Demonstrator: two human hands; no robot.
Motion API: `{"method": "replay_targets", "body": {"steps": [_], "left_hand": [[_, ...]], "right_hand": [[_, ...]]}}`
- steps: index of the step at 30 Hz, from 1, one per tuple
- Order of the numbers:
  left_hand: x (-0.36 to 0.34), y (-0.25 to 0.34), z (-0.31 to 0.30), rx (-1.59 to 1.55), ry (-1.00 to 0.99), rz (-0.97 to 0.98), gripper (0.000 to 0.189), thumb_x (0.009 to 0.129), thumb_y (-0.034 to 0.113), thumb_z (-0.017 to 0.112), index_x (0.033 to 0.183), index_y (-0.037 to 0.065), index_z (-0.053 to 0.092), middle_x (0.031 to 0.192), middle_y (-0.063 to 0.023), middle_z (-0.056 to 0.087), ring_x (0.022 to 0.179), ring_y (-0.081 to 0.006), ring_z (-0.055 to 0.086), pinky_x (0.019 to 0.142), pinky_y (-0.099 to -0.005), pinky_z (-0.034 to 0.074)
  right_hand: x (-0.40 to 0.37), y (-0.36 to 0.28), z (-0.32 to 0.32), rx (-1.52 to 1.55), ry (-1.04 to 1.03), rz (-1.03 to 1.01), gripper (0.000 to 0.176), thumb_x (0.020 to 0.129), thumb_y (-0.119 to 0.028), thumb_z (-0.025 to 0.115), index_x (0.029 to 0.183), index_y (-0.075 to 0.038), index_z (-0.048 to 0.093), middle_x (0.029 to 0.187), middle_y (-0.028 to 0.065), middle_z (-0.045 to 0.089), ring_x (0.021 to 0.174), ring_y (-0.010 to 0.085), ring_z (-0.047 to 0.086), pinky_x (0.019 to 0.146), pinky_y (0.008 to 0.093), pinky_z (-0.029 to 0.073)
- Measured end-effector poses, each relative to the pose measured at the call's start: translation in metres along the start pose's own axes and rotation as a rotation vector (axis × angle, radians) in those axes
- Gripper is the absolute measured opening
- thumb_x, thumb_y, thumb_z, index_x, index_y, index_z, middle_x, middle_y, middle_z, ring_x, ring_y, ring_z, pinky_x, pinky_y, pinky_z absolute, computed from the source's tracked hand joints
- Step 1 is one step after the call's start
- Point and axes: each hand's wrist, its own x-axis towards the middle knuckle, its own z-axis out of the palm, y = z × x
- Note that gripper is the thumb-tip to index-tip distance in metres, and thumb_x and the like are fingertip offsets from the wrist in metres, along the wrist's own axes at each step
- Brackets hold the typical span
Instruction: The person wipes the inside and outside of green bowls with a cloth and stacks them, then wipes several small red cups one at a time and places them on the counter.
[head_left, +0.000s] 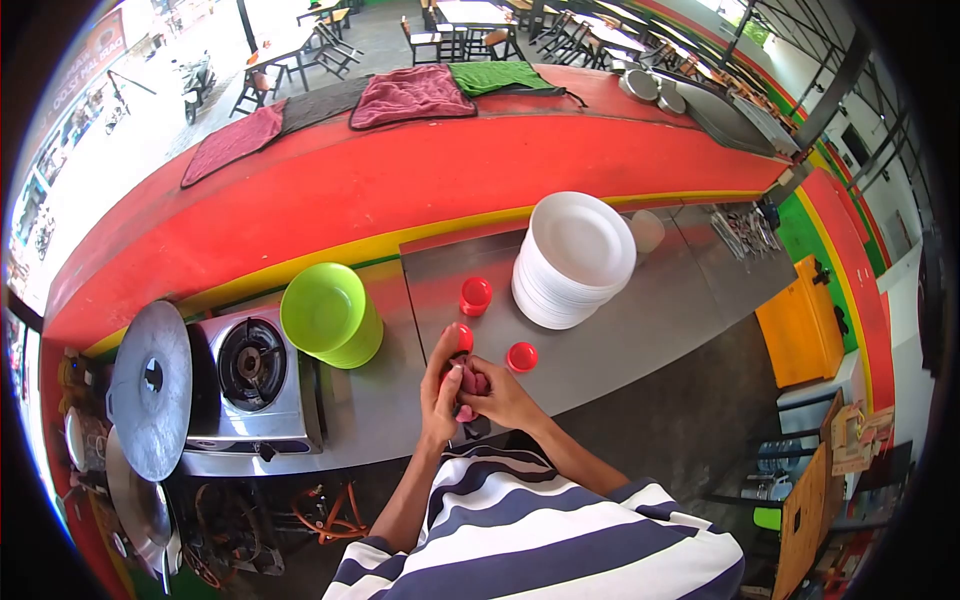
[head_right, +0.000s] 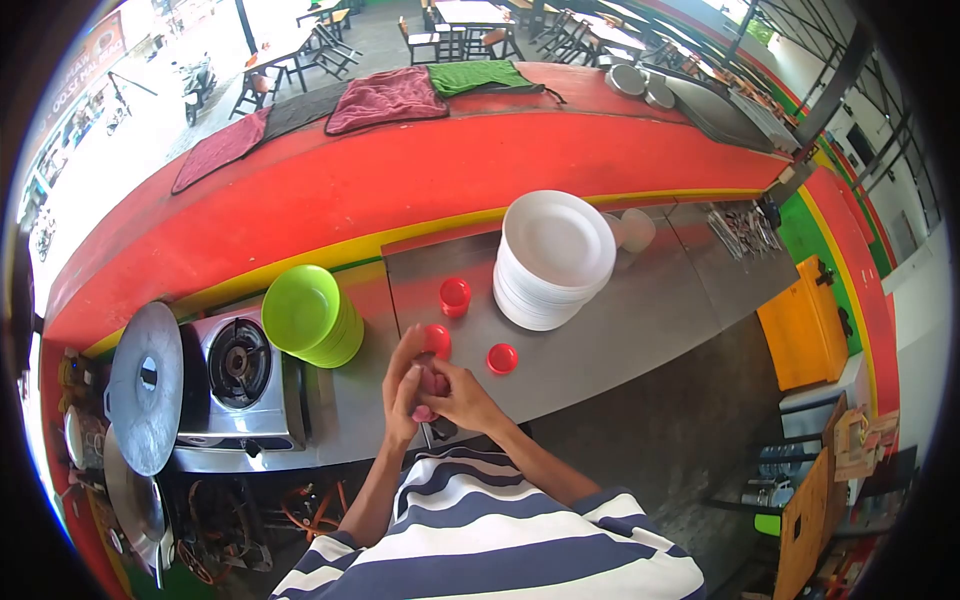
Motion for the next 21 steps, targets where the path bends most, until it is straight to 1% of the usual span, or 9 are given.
{"method": "replay_targets", "body": {"steps": [3, 5, 7, 11, 14, 17, 19, 20, 21], "left_hand": [[0.003, 0.001, -0.001, -0.047, -0.027, 0.003, 0.060, 0.096, 0.021, 0.049, 0.148, -0.007, 0.036, 0.153, -0.0195, 0.040, 0.143, -0.0283, 0.036, 0.118, -0.0386, 0.025], [0.005, 0.006, 0.000, 0.013, -0.044, 0.023, 0.060, 0.094, 0.017, 0.052, 0.147, -0.005, 0.038, 0.147, -0.0210, 0.047, 0.139, -0.0295, 0.042, 0.116, -0.0390, 0.029], [0.007, 0.008, 0.000, 0.100, -0.098, 0.024, 0.058, 0.092, 0.014, 0.053, 0.146, -0.004, 0.040, 0.142, -0.0222, 0.053, 0.136, -0.0299, 0.047, 0.114, -0.0389, 0.032], [0.009, 0.007, 0.007, -0.018, -0.114, -0.062, 0.055, 0.091, 0.011, 0.053, 0.142, -0.005, 0.044, 0.135, -0.0230, 0.058, 0.130, -0.0299, 0.053, 0.111, -0.0392, 0.037], [0.014, 0.007, 0.015, -0.121, -0.123, -0.111, 0.054, 0.091, 0.016, 0.050, 0.139, -0.007, 0.045, 0.133, -0.0250, 0.058, 0.129, -0.0328, 0.053, 0.111, -0.0420, 0.038], [0.020, 0.006, 0.025, -0.285, -0.065, -0.163, 0.049, 0.092, 0.019, 0.045, 0.134, -0.007, 0.048, 0.130, -0.0262, 0.060, 0.127, -0.0344, 0.055, 0.109, -0.0422, 0.040], [0.026, 0.005, 0.030, -0.332, -0.016, -0.151, 0.048, 0.092, 0.021, 0.042, 0.131, -0.006, 0.050, 0.128, -0.0271, 0.060, 0.126, -0.0353, 0.055, 0.108, -0.0423, 0.041], [0.027, 0.004, 0.034, -0.356, 0.041, -0.179, 0.043, 0.093, 0.022, 0.041, 0.126, -0.005, 0.051, 0.124, -0.0267, 0.062, 0.119, -0.0336, 0.059, 0.104, -0.0408, 0.044], [0.028, 0.000, 0.035, -0.366, 0.058, -0.191, 0.041, 0.094, 0.022, 0.041, 0.124, -0.004, 0.051, 0.122, -0.0262, 0.063, 0.117, -0.0328, 0.060, 0.103, -0.0403, 0.045]], "right_hand": [[0.002, -0.006, -0.002, -0.024, -0.029, 0.016, 0.035, 0.080, -0.017, 0.077, 0.104, 0.001, 0.059, 0.073, 0.0053, 0.061, 0.066, 0.0121, 0.058, 0.060, 0.0297, 0.047], [0.001, -0.014, -0.002, -0.080, -0.026, -0.001, 0.033, 0.078, -0.013, 0.077, 0.102, 0.001, 0.059, 0.072, 0.0062, 0.062, 0.066, 0.0132, 0.059, 0.061, 0.0305, 0.048], [0.001, -0.012, -0.005, -0.138, -0.060, 0.067, 0.029, 0.078, -0.010, 0.075, 0.100, 0.001, 0.060, 0.072, 0.0072, 0.062, 0.065, 0.0143, 0.060, 0.061, 0.0311, 0.048], [0.000, -0.002, -0.020, -0.074, -0.158, 0.045, 0.020, 0.080, -0.007, 0.073, 0.096, 0.000, 0.063, 0.069, 0.0045, 0.061, 0.066, 0.0129, 0.060, 0.062, 0.0298, 0.049], [0.001, -0.007, -0.041, -0.049, -0.312, 0.177, 0.026, 0.086, -0.012, 0.072, 0.107, 0.002, 0.065, 0.081, 0.0004, 0.063, 0.078, 0.0069, 0.058, 0.069, 0.0253, 0.048], [-0.004, -0.003, -0.040, 0.381, -0.114, 0.107, 0.036, 0.085, -0.023, 0.079, 0.109, -0.001, 0.063, 0.089, 0.0030, 0.062, 0.084, 0.0061, 0.059, 0.069, 0.0258, 0.050], [-0.010, -0.012, -0.042, 0.447, -0.072, 0.055, 0.050, 0.085, -0.029, 0.080, 0.118, 0.001, 0.059, 0.098, 0.0057, 0.062, 0.090, 0.0082, 0.060, 0.076, 0.0269, 0.051], [-0.012, -0.014, -0.043, 0.479, -0.051, 0.030, 0.056, 0.085, -0.031, 0.080, 0.123, 0.003, 0.056, 0.102, 0.0070, 0.062, 0.093, 0.0093, 0.060, 0.079, 0.0275, 0.051], [-0.016, -0.009, -0.044, 0.302, -0.022, -0.043, 0.061, 0.084, -0.032, 0.081, 0.126, 0.003, 0.054, 0.104, 0.0079, 0.062, 0.095, 0.0111, 0.061, 0.082, 0.0285, 0.051]]}}
